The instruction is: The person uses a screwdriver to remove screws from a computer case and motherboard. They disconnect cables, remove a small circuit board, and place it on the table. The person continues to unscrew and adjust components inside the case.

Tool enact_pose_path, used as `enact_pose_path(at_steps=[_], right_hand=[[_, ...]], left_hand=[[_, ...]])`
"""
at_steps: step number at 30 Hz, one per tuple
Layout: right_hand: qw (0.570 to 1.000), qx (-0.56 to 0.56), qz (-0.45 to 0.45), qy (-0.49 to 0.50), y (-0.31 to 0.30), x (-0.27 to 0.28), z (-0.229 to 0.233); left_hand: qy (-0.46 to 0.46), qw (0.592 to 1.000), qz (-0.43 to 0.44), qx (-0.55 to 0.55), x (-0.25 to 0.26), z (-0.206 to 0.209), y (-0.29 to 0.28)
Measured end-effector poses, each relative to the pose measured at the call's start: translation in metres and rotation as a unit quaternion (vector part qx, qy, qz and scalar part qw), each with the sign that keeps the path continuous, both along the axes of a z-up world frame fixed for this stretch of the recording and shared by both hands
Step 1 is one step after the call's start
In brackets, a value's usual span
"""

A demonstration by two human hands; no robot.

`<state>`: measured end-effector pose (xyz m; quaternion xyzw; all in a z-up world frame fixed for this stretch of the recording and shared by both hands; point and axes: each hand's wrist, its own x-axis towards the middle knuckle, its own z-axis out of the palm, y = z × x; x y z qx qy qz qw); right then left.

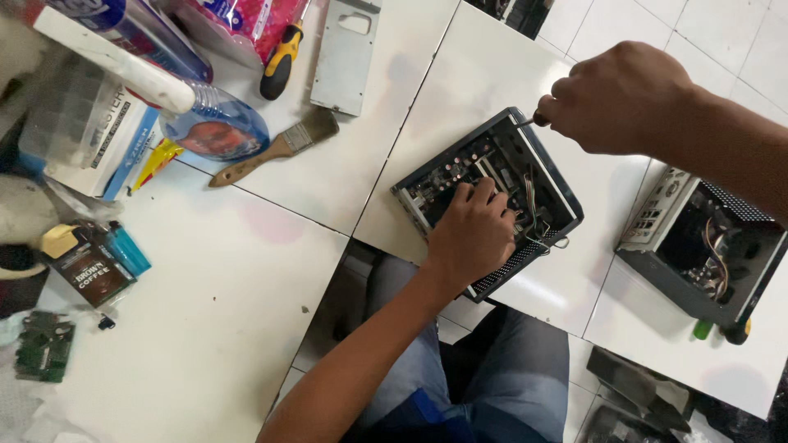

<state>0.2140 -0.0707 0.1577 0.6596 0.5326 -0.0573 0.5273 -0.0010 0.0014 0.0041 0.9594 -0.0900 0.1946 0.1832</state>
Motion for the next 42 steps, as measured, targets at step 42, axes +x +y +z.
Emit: enact_pose_path(at_steps=[42], right_hand=[[0.946, 0.062, -0.31, 0.074, 0.055, -0.022, 0.027]], left_hand=[[0.02, 1.0, 0.022, 0.001, 0.001, -0.007, -0.006]])
